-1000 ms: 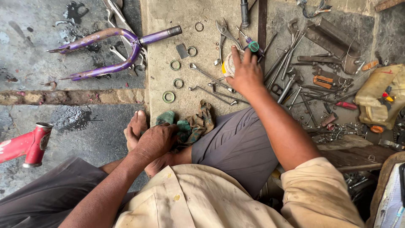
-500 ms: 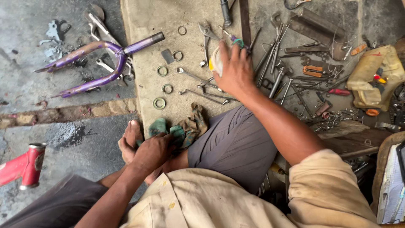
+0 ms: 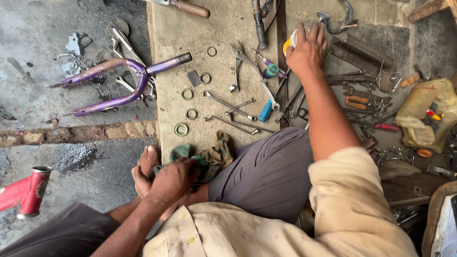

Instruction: The person greases and installs ball bearings into the head tube of a bicycle frame, then fits the fork through the head tube.

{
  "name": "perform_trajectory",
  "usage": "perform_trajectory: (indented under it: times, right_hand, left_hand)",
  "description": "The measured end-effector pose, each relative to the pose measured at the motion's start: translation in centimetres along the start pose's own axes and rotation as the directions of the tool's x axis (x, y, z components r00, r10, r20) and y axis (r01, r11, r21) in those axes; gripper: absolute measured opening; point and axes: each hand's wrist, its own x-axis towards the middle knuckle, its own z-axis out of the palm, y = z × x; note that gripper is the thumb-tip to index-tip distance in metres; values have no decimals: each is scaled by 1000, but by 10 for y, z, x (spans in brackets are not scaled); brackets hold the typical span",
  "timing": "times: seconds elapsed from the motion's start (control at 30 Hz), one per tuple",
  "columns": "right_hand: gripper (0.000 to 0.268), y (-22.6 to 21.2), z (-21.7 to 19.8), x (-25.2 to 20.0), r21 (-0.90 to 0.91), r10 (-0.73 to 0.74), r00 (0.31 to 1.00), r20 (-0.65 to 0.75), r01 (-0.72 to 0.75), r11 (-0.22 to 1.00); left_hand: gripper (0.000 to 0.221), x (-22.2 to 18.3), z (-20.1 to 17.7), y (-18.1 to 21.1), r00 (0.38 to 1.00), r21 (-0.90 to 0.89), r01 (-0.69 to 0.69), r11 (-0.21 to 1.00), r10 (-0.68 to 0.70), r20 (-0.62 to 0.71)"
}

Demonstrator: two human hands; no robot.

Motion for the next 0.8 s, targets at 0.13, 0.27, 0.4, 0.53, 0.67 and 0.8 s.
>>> perform_trajectory:
  times: [0.13, 0.27, 0.4, 0.53, 0.67, 0.8]
  right_hand:
    - [54, -20, -33, -25, 289, -133, 948, 289, 46, 956]
    - [55, -52, -69, -35, 416, -227, 874, 429, 32, 909]
    - [34, -77, -116, -26, 495, -106, 956, 274, -46, 867]
    - [30, -145, -183, -56, 674, -45, 888, 458, -314, 669]
    - [49, -235, -225, -97, 771, -200, 901, 386, -196, 606]
    - [44, -257, -241, -115, 739, -195, 860, 471, -263, 621]
  left_hand:
    - [24, 14, -12, -3, 986, -224, 2, 975, -40, -163]
    - [26, 35, -18, 5, 974, -446, 27, 894, -123, -188]
    - [34, 38, -23, 11, 975, -828, -19, 560, -171, -138]
    - [39, 36, -21, 12, 969, -994, -4, 107, -246, -30]
    - [41, 28, -9, 10, 990, -976, -33, -217, -144, -1]
    - [29, 26, 0, 7, 997, -918, -73, -391, -43, -61]
